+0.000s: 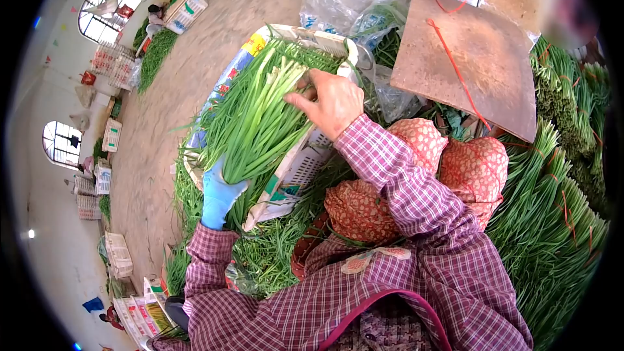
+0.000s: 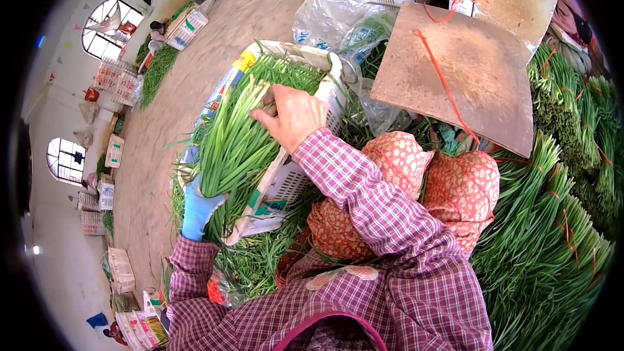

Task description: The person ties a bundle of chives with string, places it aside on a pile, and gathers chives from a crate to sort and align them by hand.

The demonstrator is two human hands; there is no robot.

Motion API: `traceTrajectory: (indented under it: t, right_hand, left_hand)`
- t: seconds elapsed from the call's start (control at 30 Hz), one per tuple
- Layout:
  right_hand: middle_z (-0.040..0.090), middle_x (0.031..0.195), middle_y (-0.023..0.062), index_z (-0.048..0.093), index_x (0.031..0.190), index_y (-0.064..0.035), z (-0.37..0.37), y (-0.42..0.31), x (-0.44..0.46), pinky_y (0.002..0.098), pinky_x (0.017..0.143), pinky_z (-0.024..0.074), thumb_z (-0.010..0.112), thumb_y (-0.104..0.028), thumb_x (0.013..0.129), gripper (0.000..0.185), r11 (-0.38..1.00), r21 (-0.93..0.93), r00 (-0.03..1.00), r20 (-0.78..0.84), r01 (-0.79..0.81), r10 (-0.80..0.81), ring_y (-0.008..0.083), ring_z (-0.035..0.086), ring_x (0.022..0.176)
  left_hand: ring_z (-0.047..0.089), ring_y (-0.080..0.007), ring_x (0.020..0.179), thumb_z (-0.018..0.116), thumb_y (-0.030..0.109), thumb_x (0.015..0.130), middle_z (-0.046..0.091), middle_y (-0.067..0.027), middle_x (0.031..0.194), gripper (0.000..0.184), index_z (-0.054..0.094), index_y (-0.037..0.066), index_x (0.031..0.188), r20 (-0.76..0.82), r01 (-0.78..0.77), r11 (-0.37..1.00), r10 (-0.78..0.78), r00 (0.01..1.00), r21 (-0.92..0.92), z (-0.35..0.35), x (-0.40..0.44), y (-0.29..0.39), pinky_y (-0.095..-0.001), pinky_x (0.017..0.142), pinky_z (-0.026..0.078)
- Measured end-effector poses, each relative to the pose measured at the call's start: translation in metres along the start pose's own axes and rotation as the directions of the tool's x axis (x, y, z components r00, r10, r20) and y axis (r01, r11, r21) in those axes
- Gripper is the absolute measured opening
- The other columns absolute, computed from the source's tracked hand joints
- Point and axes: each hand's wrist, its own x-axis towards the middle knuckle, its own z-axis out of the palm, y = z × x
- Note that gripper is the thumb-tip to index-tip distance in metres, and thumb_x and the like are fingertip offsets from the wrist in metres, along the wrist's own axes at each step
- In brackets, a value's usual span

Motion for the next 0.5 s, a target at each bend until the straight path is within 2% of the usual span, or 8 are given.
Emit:
traceTrajectory:
  t: [0.03,0.13,0.17,0.27,0.33,0.37,0.4,0.5]
  right_hand:
    - [0.066,0.076,0.0074,0.066,0.082,-0.0092,0.000,0.000,0.001,0.0417,0.065,0.0495,0.070,-0.033,0.079,0.024,0.998,0.066,1.000,-0.007,-0.001,0.001,0.0284,0.066,0.072]
    - [0.066,0.076,0.0055,0.067,0.079,-0.0112,0.004,0.011,0.003,0.0399,0.063,0.0496,0.069,-0.029,0.079,0.018,0.992,0.050,0.984,-0.138,0.119,-0.111,0.0263,0.065,0.068]
    - [0.065,0.075,0.0052,0.067,0.080,-0.0108,-0.001,0.012,0.005,0.0388,0.061,0.0495,0.068,-0.029,0.080,0.019,0.995,0.018,0.984,-0.151,0.093,-0.090,0.0236,0.063,0.064]
    - [0.065,0.076,0.0050,0.065,0.078,-0.0100,-0.021,0.030,0.017,0.0374,0.060,0.0499,0.067,-0.028,0.081,0.018,0.992,-0.126,0.974,-0.227,-0.007,-0.021,0.0226,0.063,0.064]
    - [0.066,0.082,0.0045,0.066,0.080,-0.0111,-0.037,0.040,0.017,0.0372,0.062,0.0515,0.066,-0.027,0.082,0.016,0.935,-0.349,0.962,-0.229,0.063,-0.150,0.0238,0.064,0.067]
    - [0.067,0.088,0.0039,0.068,0.086,-0.0126,-0.042,0.045,0.016,0.0382,0.067,0.0527,0.065,-0.027,0.083,0.015,0.924,-0.382,0.989,-0.128,0.016,-0.070,0.0247,0.066,0.074]
    - [0.067,0.088,0.0039,0.068,0.086,-0.0126,-0.042,0.047,0.015,0.0382,0.067,0.0527,0.065,-0.027,0.083,0.015,0.924,-0.383,0.989,-0.131,0.014,-0.069,0.0247,0.066,0.074]
    - [0.068,0.086,0.0030,0.069,0.100,-0.0157,-0.043,0.042,0.010,0.0391,0.075,0.0523,0.065,-0.031,0.083,0.023,0.981,-0.125,0.988,-0.036,0.145,-0.151,0.0255,0.067,0.086]
  left_hand:
    - [0.067,-0.0192,0.092,0.077,0.004,0.061,0.069,-0.0129,0.104,0.064,0.055,-0.003,0.121,0.013,0.016,1.000,-0.016,1.000,0.005,0.000,0.000,-0.001,-0.0314,0.085,0.052]
    - [0.067,-0.0195,0.092,0.077,0.003,0.061,0.069,-0.0131,0.103,0.063,0.056,-0.003,0.120,0.020,0.002,0.999,-0.001,1.000,-0.037,0.000,-0.001,-0.004,-0.0316,0.084,0.053]
    - [0.067,-0.0195,0.092,0.077,0.003,0.061,0.069,-0.0131,0.103,0.063,0.056,-0.003,0.120,0.019,0.002,0.999,-0.001,1.000,-0.037,0.000,-0.002,-0.005,-0.0316,0.084,0.053]
    - [0.066,-0.0175,0.090,0.077,0.000,0.062,0.069,-0.0116,0.102,0.061,0.056,-0.003,0.119,0.023,0.014,0.997,-0.012,1.000,-0.081,-0.001,-0.009,-0.006,-0.0306,0.083,0.053]
    - [0.065,-0.0149,0.089,0.076,-0.004,0.063,0.069,-0.0085,0.102,0.059,0.056,-0.002,0.118,0.127,0.081,0.983,-0.060,0.990,-0.164,-0.005,-0.012,-0.004,-0.0291,0.082,0.052]
    - [0.065,-0.0149,0.089,0.076,-0.004,0.063,0.069,-0.0085,0.102,0.059,0.056,-0.002,0.118,0.127,0.078,0.983,-0.057,0.990,-0.165,-0.005,-0.013,-0.005,-0.0291,0.082,0.052]
    - [0.064,-0.0141,0.089,0.076,-0.006,0.064,0.068,-0.0072,0.101,0.056,0.057,-0.001,0.117,0.143,0.101,0.970,-0.070,0.987,-0.221,-0.004,-0.014,-0.006,-0.0287,0.081,0.052]
    - [0.064,-0.0135,0.089,0.075,-0.007,0.065,0.068,-0.0057,0.102,0.053,0.058,-0.001,0.115,0.175,0.148,0.944,-0.099,0.980,-0.294,-0.005,-0.014,-0.002,-0.0281,0.081,0.052]
